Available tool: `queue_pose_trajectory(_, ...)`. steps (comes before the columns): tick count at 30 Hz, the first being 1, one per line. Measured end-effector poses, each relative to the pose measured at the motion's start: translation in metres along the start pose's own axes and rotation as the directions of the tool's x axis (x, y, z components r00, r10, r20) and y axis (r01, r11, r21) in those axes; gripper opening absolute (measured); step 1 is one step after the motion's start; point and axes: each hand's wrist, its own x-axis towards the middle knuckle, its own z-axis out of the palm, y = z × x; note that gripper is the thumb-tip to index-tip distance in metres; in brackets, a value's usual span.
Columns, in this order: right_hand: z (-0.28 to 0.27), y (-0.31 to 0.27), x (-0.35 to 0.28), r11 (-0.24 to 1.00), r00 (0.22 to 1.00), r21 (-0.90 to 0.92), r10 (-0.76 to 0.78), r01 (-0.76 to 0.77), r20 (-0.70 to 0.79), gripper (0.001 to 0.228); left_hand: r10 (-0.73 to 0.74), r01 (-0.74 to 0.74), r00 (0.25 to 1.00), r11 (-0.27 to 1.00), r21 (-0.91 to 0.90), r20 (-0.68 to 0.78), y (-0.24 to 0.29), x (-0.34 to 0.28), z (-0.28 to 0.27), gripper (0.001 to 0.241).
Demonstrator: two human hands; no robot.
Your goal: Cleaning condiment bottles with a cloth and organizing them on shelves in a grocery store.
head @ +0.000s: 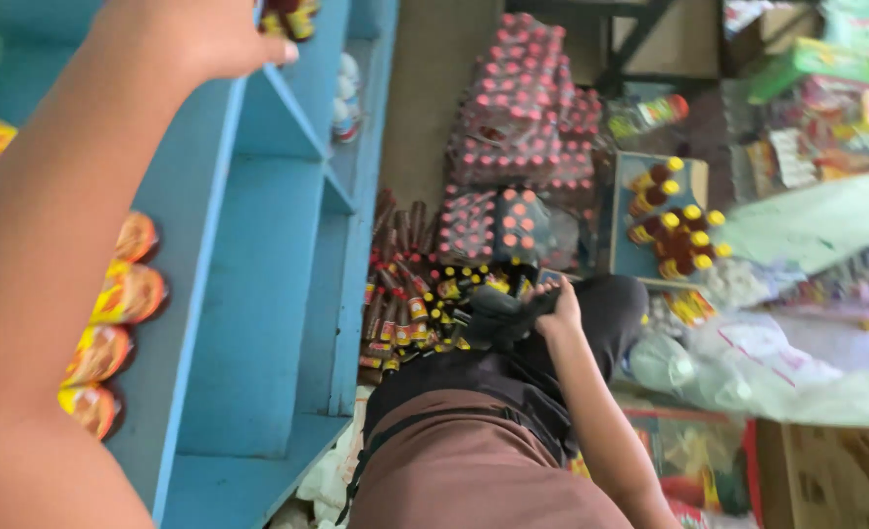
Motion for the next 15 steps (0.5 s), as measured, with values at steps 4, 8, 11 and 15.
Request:
queue_pose_trajectory(4,0.002,0.008,-0.036,0.981,0.968,0.151,0.086,-0.124,0.236,0.031,0.238,-0.237,0.971,0.967,0.093,-0.010,0.120,0.013,0.004,0.059)
queue_pose_trajectory(8,0.026,-0.007,-0.090,0.991,0.970,0.007,-0.129,0.131,0.204,0.040,0.494,-0.490,0.869,0.867,0.087,-0.032,0.201,0.056,0.047,0.058)
queue_pose_trajectory(11,0.014,-0.030,-0.081,0.978,0.950,0.112,-0.199,0.177,0.240,0.027,0.557,-0.546,0.830,0.793,-0.270,-0.043,0.258,0.060,0.062,0.048)
queue_pose_trajectory(15,-0.002,-0.054,-0.033,0.938,0.941,0.153,-0.327,0.311,0.086,0.017,0.555,-0.575,0.817,0.770,-0.276,-0.154,0.327,0.104,0.267,0.046)
